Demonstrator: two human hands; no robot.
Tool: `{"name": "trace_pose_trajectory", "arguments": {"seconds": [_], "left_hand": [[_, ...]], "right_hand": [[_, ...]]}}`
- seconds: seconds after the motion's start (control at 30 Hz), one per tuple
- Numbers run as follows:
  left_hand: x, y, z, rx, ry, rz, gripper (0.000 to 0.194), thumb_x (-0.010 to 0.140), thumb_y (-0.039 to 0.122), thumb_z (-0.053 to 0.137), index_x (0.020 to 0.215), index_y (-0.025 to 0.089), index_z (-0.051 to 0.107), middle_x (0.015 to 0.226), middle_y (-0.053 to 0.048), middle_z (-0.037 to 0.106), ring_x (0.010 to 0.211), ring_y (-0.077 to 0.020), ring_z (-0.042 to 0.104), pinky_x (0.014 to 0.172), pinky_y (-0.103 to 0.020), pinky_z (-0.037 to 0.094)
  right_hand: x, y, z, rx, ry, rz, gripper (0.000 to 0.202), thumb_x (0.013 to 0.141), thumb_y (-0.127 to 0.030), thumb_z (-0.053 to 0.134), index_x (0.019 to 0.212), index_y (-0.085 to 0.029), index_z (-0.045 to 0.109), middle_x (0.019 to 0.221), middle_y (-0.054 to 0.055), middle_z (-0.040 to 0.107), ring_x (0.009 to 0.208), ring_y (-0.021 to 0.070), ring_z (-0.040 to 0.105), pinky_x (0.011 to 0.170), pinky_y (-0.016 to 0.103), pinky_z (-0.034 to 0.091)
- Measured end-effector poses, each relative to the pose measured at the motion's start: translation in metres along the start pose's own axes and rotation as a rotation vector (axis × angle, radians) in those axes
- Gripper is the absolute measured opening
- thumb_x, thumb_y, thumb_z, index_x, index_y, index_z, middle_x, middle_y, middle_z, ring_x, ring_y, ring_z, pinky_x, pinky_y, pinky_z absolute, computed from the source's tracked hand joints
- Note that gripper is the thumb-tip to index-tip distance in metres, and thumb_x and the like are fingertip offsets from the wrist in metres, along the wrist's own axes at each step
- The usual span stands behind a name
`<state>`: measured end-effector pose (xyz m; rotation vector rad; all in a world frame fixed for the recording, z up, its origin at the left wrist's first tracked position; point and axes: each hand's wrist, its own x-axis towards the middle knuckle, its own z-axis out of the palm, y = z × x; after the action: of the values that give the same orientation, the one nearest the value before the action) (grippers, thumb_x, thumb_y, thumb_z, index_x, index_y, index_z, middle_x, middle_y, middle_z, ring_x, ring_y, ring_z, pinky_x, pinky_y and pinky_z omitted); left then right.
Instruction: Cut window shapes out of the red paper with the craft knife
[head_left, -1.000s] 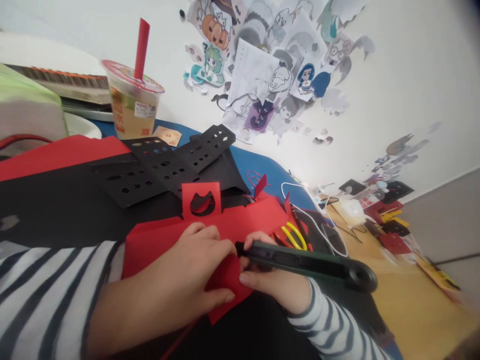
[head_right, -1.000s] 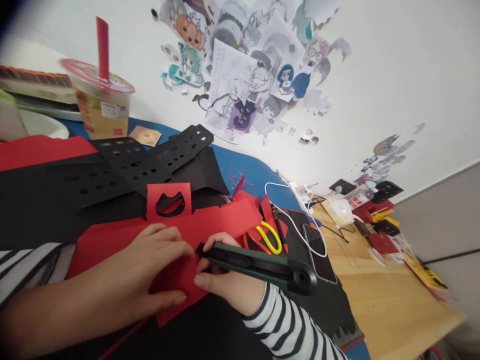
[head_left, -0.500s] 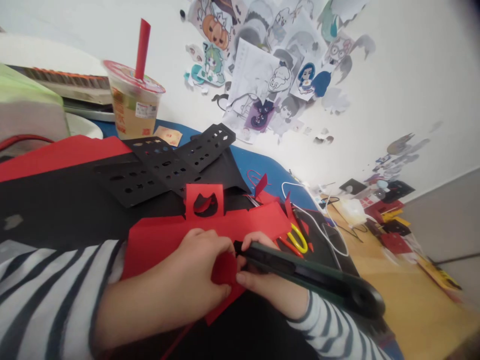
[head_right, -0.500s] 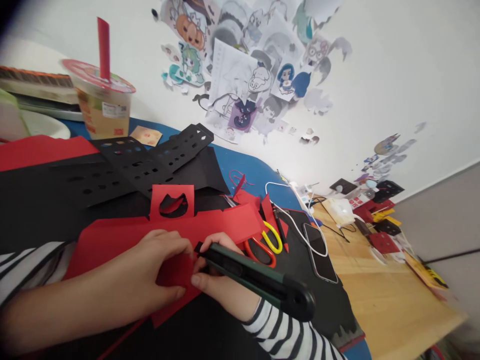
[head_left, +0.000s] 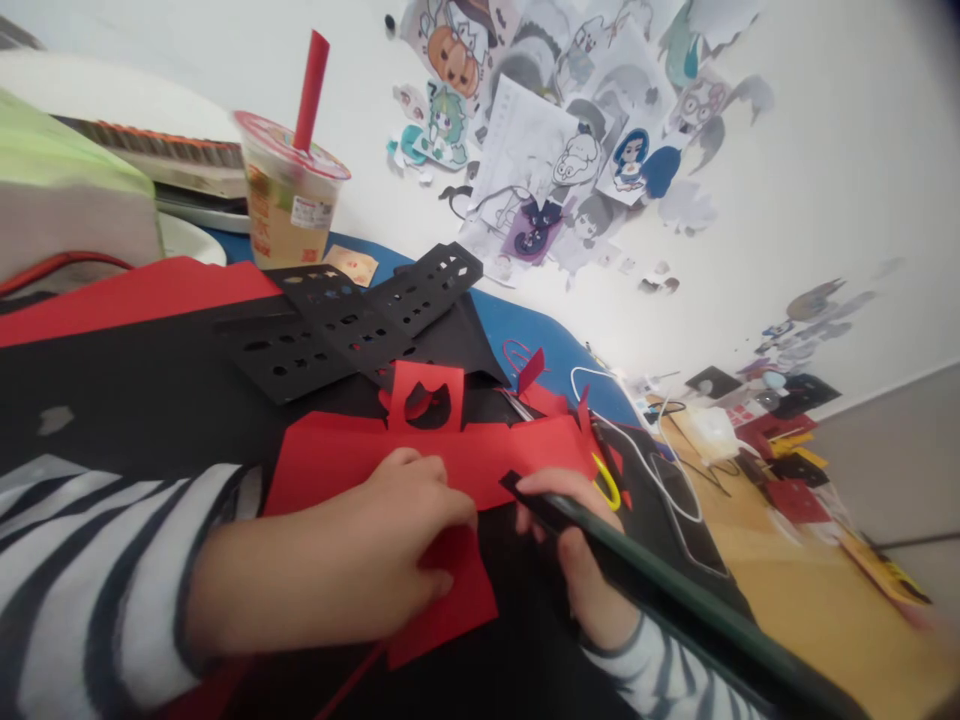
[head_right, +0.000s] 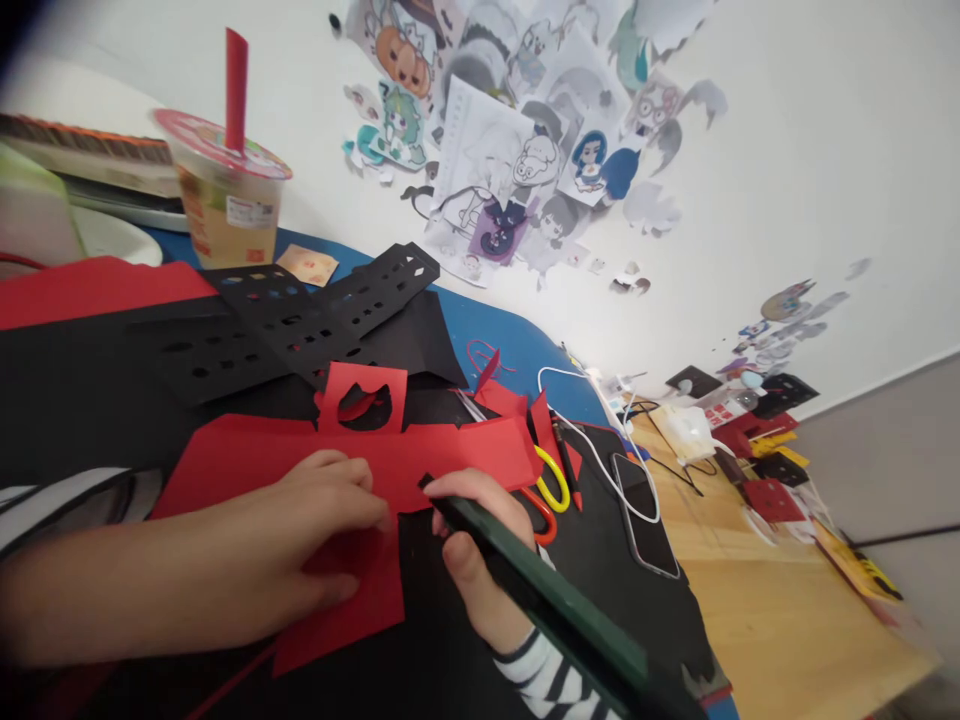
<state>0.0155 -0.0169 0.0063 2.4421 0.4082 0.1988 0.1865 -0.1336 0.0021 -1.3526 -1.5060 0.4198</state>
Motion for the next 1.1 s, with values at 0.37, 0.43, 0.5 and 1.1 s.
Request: {"name": "trace_pose_trajectory", "arguments": {"seconds": [0.37, 0.43, 0.5, 1.1], "left_hand": [[-0.001, 0.006, 0.010, 0.057, 0.127, -0.007, 0.015, 0.073, 0.013, 0.055, 0.070, 0.024, 0.066, 0.071, -0.002, 0.058, 0.074, -0.0213, 0.051, 0.069, -0.034, 0.039], [0.000, 0.006, 0.010, 0.075, 0.147, 0.016, 0.013, 0.072, 0.014, 0.056, 0.069, 0.022, 0.065, 0.074, -0.003, 0.058, 0.075, -0.0219, 0.051, 0.068, -0.035, 0.039], [0.000, 0.003, 0.009, 0.090, 0.143, 0.038, 0.008, 0.072, 0.017, 0.058, 0.070, 0.021, 0.065, 0.078, -0.004, 0.058, 0.075, -0.0225, 0.051, 0.067, -0.035, 0.039], [0.003, -0.003, 0.012, 0.094, 0.122, 0.013, 0.008, 0.072, 0.022, 0.057, 0.066, 0.020, 0.062, 0.076, -0.002, 0.059, 0.076, -0.0218, 0.052, 0.069, -0.037, 0.039]], "right_hand": [[-0.009, -0.015, 0.012, -0.320, -0.154, -0.142, 0.014, 0.071, -0.012, 0.053, 0.070, -0.022, 0.063, 0.061, -0.001, 0.071, 0.054, 0.0134, 0.066, 0.055, 0.023, 0.047], [-0.008, -0.016, 0.013, -0.342, -0.138, -0.146, 0.016, 0.069, -0.010, 0.050, 0.067, -0.022, 0.061, 0.058, -0.002, 0.069, 0.050, 0.0124, 0.065, 0.052, 0.022, 0.047], [-0.007, -0.016, 0.013, -0.347, -0.137, -0.147, 0.017, 0.069, -0.009, 0.049, 0.066, -0.022, 0.060, 0.056, -0.002, 0.069, 0.048, 0.0119, 0.064, 0.049, 0.022, 0.047], [-0.011, -0.011, 0.011, -0.261, -0.222, -0.129, 0.022, 0.070, -0.004, 0.051, 0.077, -0.023, 0.060, 0.063, -0.001, 0.070, 0.050, 0.0109, 0.064, 0.047, 0.019, 0.047]]}}
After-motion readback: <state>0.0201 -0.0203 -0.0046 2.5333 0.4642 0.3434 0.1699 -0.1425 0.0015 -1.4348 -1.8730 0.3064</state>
